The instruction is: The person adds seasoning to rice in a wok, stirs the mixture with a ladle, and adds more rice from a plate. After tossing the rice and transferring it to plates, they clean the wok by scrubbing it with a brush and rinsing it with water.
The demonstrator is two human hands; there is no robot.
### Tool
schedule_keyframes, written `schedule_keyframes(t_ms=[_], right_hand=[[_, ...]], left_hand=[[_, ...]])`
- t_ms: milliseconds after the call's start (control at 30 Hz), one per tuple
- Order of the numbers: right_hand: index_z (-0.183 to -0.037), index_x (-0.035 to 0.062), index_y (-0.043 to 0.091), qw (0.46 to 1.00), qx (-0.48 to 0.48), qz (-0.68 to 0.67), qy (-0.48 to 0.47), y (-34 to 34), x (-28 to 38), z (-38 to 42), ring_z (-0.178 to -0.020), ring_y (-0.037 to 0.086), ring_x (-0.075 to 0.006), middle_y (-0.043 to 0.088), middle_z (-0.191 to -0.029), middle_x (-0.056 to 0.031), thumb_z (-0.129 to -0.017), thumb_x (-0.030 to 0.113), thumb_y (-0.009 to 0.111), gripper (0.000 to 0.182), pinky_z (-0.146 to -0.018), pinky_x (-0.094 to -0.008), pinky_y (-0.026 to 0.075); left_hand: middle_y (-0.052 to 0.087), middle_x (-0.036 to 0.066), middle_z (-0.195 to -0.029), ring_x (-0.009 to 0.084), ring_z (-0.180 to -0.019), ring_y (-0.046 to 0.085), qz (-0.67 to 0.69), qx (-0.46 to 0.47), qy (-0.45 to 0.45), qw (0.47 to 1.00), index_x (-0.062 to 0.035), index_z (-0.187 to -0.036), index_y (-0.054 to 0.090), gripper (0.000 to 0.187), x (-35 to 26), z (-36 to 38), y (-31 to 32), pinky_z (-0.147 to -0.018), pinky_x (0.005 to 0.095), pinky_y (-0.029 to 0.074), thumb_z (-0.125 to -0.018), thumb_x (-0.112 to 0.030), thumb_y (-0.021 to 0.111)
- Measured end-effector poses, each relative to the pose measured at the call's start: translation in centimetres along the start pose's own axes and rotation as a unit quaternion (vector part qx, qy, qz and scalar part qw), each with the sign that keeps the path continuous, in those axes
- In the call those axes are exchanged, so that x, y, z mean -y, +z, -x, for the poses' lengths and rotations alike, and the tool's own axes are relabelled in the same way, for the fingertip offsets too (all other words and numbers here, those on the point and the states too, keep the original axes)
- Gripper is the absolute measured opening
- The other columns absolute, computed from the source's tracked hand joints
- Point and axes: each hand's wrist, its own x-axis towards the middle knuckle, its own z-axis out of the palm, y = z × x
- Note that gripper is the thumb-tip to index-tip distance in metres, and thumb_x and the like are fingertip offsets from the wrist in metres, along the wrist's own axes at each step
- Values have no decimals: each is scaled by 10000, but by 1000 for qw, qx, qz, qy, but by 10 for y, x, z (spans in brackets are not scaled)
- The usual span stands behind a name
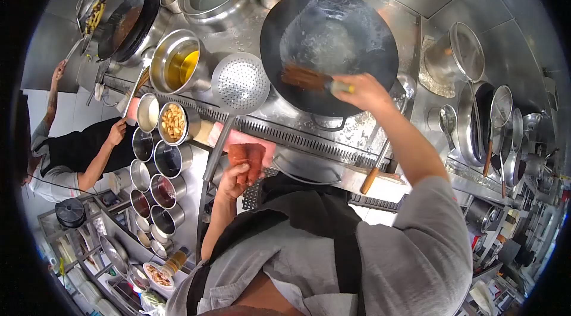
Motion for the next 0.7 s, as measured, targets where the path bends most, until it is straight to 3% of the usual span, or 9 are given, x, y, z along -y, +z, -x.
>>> schedule_keyframes(t_ms=[133, 233, 433, 500, 567, 633, 700], right_hand=[[-1167, 180, 649, 992, -27, 95, 79, -29, -37, -13, -947, 634, -350, 669, -1027, -154, -749, 309, 670, 438, -855, -408, 505], [-1174, 185, 645, 969, -121, 175, 128, -27, -38, -77, -958, 628, -360, 660, -1033, -172, -776, 297, 650, 413, -870, -432, 495], [-1183, 174, 640, 986, -160, 15, 43, 11, 5, -72, -979, 624, -351, 649, -1093, -166, -765, 359, 669, 458, -893, -416, 490], [-1178, 168, 648, 996, -23, -86, 32, -2, 19, -30, -987, 631, -337, 655, -1093, -166, -739, 374, 685, 486, -912, -377, 482], [-1153, 149, 662, 998, 33, -51, -11, -22, 12, 21, -978, 643, -319, 670, -1071, -153, -714, 364, 701, 491, -910, -353, 483], [-1140, 138, 669, 997, 69, -4, 14, -48, -22, 65, -965, 646, -321, 676, -1047, -154, -705, 343, 706, 482, -890, -362, 493], [-1129, 138, 674, 992, 31, 66, 104, -82, -61, 90, -949, 652, -318, 681, -1024, -155, -705, 334, 710, 468, -881, -368, 498]], left_hand=[[616, 95, -927, 195, -753, 618, -46, -113, 75, 990, -2, -1175, 503, 441, 3, 15, 35, -560, 285, 469, -770, -79, 661], [610, 82, -922, 172, -725, 594, -146, -90, 50, 984, -7, -1157, 516, 417, -5, 4, 34, -567, 277, 466, -774, -86, 661], [597, 75, -808, 164, -601, 561, -152, -138, 81, 975, -2, -1074, 540, 335, -28, 2, 66, -508, 257, 433, -781, -100, 669], [592, 76, -772, 155, -543, 534, -141, -164, 115, 969, 2, -1046, 540, 287, -18, -3, 65, -473, 263, 407, -800, -96, 652], [592, 67, -769, 143, -547, 534, -177, -221, 147, 948, 1, -1046, 543, 257, -14, -6, 67, -465, 256, 396, -822, -91, 628], [596, 70, -777, 147, -559, 549, -187, -209, 155, 947, -2, -1049, 544, 239, -12, -10, 68, -466, 257, 403, -844, -105, 611], [606, 77, -826, 168, -610, 579, -199, -162, 95, 962, -9, -1074, 540, 249, -14, -15, 71, -480, 275, 428, -864, -126, 604]])
